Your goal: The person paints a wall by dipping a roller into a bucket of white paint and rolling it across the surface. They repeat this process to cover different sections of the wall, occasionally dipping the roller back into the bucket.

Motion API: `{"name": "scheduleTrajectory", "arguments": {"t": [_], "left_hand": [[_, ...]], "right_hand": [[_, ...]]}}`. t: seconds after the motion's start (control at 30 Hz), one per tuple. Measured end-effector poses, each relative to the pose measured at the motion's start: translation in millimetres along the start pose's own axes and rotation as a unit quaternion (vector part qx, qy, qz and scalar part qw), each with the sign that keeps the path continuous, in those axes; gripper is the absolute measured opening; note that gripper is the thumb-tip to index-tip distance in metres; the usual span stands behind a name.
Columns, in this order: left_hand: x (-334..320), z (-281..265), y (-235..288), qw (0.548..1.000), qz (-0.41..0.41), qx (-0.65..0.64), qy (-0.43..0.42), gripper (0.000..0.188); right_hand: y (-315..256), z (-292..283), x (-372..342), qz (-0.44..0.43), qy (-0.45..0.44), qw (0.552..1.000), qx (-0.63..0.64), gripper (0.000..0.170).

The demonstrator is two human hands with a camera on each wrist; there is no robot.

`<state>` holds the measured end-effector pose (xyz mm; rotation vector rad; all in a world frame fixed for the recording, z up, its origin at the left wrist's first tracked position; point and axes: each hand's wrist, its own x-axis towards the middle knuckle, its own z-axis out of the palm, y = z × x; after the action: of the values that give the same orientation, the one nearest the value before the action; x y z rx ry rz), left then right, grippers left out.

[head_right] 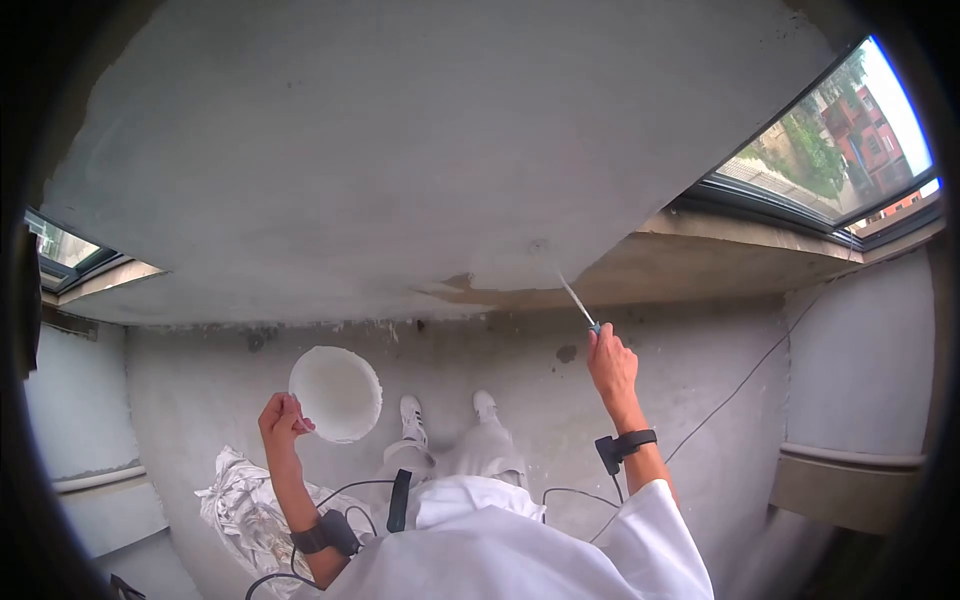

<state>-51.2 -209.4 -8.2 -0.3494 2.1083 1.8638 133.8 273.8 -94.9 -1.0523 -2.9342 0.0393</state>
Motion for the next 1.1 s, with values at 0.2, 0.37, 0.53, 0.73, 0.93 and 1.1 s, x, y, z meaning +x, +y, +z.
{"name": "scheduleTrajectory", "arguments": {"t": [0.2,0.37,0.53,0.73,0.93,1.1], "left_hand": [[1.2,65.3,0.3,0.998,-0.035,0.016,-0.058,0.022],[8.5,68.9,-7.1,0.995,-0.061,0.016,-0.075,0.019],[20.5,30.5,-16.9,0.996,-0.055,-0.013,-0.073,0.018],[42.6,-52.8,-28.2,0.998,-0.061,-0.004,-0.020,0.018],[51.7,-144.0,-46.6,0.997,-0.072,0.014,0.016,0.021],[41.1,-179.3,-39.1,0.995,-0.078,0.024,0.061,0.021]], "right_hand": [[56.2,2.5,-5.0,0.064,-0.007,0.998,0.020,0.025],[24.1,12.6,-10.6,0.083,-0.022,0.994,0.068,0.024],[-35.7,45.5,-24.1,0.077,-0.038,0.991,0.106,0.023],[-158.1,69.2,-38.1,0.030,-0.068,0.989,0.125,0.022],[-303.8,108.4,-38.5,-0.092,-0.069,0.983,0.141,0.022],[-410.6,130.4,-23.0,-0.201,-0.026,0.973,0.107,0.025]]}}
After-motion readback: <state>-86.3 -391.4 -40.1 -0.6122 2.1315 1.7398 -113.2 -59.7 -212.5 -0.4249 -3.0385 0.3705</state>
